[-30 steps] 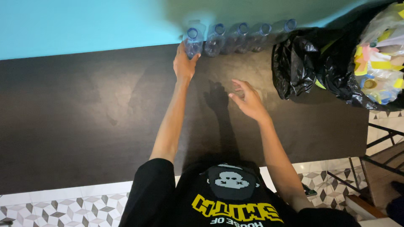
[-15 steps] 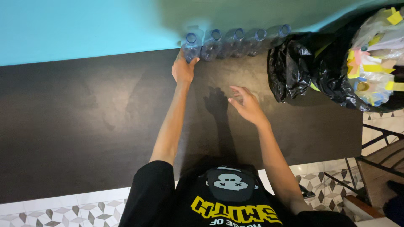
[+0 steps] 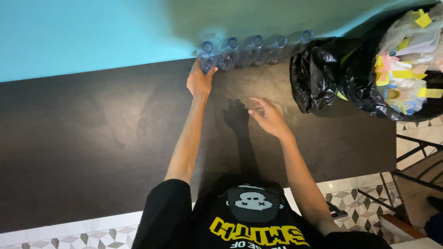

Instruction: The person sorts recyclables from a black trash bag on a dark countertop. They remove plastic bottles, bottle caps, and small plastic items, placing them in separate piles on the counter. The person handles items one at a time and arranges them by type.

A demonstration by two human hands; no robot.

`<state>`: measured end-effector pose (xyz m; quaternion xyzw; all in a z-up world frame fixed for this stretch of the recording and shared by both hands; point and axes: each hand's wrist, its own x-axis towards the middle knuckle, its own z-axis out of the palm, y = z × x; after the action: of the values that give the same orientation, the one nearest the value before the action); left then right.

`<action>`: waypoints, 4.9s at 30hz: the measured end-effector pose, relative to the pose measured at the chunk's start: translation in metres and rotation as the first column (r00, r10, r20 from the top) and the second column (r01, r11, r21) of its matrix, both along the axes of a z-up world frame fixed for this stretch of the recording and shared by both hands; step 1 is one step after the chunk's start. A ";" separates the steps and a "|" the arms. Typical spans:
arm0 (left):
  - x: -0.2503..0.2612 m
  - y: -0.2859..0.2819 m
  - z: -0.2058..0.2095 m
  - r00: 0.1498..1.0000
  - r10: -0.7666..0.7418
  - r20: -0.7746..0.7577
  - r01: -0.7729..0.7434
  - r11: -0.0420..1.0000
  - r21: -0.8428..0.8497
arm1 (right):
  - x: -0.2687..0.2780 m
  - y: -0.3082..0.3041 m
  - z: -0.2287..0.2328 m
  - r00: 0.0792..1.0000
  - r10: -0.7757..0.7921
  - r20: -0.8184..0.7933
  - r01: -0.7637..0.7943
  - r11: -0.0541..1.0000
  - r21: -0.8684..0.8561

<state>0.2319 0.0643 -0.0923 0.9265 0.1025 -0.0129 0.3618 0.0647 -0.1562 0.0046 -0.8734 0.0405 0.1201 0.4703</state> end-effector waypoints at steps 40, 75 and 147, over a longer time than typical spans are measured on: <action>-0.210 -0.298 0.119 0.806 -0.443 0.391 0.563 0.777 -0.280 | -0.186 -0.247 0.064 0.917 -0.177 0.356 0.163 0.984 0.069; -0.211 -0.450 0.150 0.616 -0.537 0.576 0.437 0.842 0.317 | -0.145 -0.378 0.036 0.820 0.070 0.568 0.224 0.874 -0.431; -0.177 -0.388 0.107 0.802 -0.300 0.516 0.428 0.892 -0.148 | -0.130 -0.349 0.034 0.644 -0.212 0.735 0.440 0.889 -0.128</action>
<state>0.0544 -0.3241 0.0145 0.8474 -0.1743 0.1342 0.4832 -0.0655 -0.5049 0.0383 -0.8895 0.0345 -0.3166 0.3275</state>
